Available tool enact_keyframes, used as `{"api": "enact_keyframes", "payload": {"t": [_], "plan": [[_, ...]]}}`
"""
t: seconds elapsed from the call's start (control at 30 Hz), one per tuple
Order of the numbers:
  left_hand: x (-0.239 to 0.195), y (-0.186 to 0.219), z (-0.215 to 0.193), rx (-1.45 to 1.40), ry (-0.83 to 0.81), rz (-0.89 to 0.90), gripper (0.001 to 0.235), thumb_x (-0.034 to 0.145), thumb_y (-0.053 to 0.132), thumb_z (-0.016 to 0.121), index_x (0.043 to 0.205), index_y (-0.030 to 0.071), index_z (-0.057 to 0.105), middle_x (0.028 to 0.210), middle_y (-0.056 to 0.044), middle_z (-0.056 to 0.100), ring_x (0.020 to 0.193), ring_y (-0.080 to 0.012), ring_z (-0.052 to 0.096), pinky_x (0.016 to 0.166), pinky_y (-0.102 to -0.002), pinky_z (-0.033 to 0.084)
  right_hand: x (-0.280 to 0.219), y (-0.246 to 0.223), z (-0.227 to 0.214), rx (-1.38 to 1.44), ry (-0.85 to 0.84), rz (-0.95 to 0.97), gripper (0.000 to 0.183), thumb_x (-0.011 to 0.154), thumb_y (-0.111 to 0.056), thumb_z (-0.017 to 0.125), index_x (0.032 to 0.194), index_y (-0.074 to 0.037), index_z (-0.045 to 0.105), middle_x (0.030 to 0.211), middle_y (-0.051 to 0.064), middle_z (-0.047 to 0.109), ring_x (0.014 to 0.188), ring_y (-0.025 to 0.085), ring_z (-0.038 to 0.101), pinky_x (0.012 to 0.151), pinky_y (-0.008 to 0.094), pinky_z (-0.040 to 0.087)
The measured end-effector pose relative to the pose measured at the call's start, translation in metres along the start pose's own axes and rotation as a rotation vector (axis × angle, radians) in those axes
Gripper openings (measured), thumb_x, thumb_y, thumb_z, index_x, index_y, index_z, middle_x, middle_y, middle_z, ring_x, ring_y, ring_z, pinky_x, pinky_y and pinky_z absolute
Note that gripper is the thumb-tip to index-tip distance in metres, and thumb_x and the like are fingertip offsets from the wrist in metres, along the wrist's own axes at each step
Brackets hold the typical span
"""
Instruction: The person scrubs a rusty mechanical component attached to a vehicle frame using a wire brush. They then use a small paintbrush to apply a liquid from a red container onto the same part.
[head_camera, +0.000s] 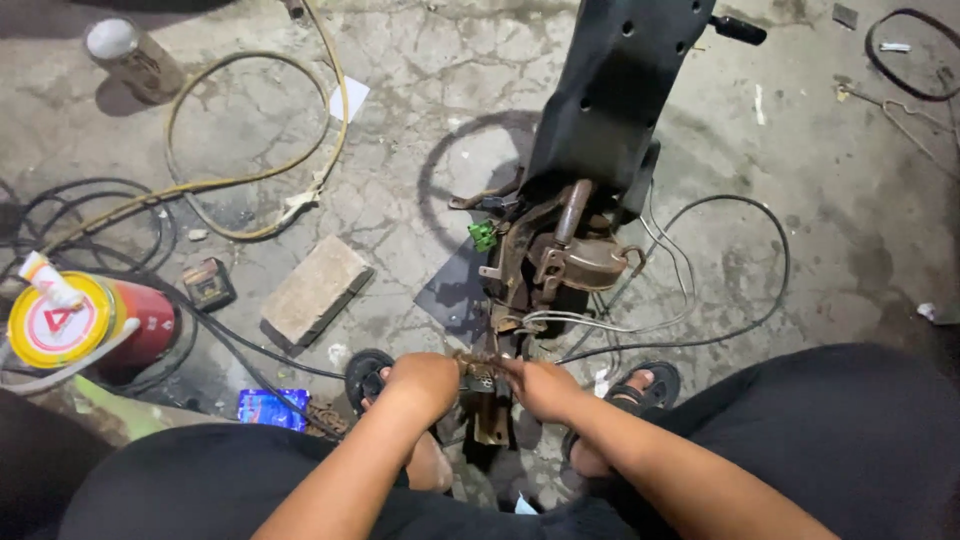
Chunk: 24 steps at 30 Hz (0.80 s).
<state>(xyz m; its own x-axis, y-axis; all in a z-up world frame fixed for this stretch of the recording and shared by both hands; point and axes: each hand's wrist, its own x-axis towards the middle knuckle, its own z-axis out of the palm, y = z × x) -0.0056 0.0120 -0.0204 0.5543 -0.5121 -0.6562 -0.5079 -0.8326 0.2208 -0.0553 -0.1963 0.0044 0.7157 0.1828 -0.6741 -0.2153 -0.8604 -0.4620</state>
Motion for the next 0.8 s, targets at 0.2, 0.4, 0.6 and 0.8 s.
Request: {"api": "enact_keyframes", "payload": {"t": [0.2,0.4,0.6,0.8], "plan": [[-0.001,0.009,-0.004,0.011,-0.057,-0.018,0.023,0.094,-0.001,0.053,0.095,-0.003,0.076,0.093,-0.021,0.075,0.094,-0.0393,0.074,0.075,-0.065,0.057,0.018,0.013,0.014,0.016,0.110,-0.061,0.034,0.104,-0.018,0.041,0.131,-0.022,0.061,0.094,0.027,0.073,0.090,0.047,0.071,0.076,0.057,0.056],[0.006,0.011,0.008,0.054,-0.043,-0.068,0.027,0.095,0.002,0.050,0.100,0.001,0.076,0.098,-0.015,0.077,0.096,-0.0333,0.076,0.073,-0.057,0.060,0.001,-0.006,0.019,-0.336,0.021,-0.069,0.028,0.095,-0.024,0.055,0.105,-0.011,0.077,0.083,0.021,0.075,0.083,0.038,0.076,0.071,0.050,0.062],[0.041,0.005,0.067,0.143,0.073,-0.031,0.019,0.087,0.004,0.059,0.086,0.004,0.078,0.081,-0.016,0.075,0.078,-0.0347,0.075,0.059,-0.059,0.058,0.051,0.033,0.059,-0.227,0.111,-0.149,0.034,0.095,-0.018,0.056,0.117,0.004,0.071,0.083,0.025,0.074,0.077,0.041,0.075,0.067,0.052,0.062],[0.010,0.026,-0.005,0.132,-0.323,-0.158,0.027,0.099,0.008,0.054,0.115,0.016,0.075,0.113,-0.004,0.074,0.101,-0.0273,0.072,0.074,-0.042,0.058,0.013,0.016,0.055,-0.232,-0.148,0.009,0.060,0.099,-0.020,0.039,0.158,-0.032,0.031,0.085,0.019,0.062,0.068,0.040,0.058,0.053,0.052,0.040]]}}
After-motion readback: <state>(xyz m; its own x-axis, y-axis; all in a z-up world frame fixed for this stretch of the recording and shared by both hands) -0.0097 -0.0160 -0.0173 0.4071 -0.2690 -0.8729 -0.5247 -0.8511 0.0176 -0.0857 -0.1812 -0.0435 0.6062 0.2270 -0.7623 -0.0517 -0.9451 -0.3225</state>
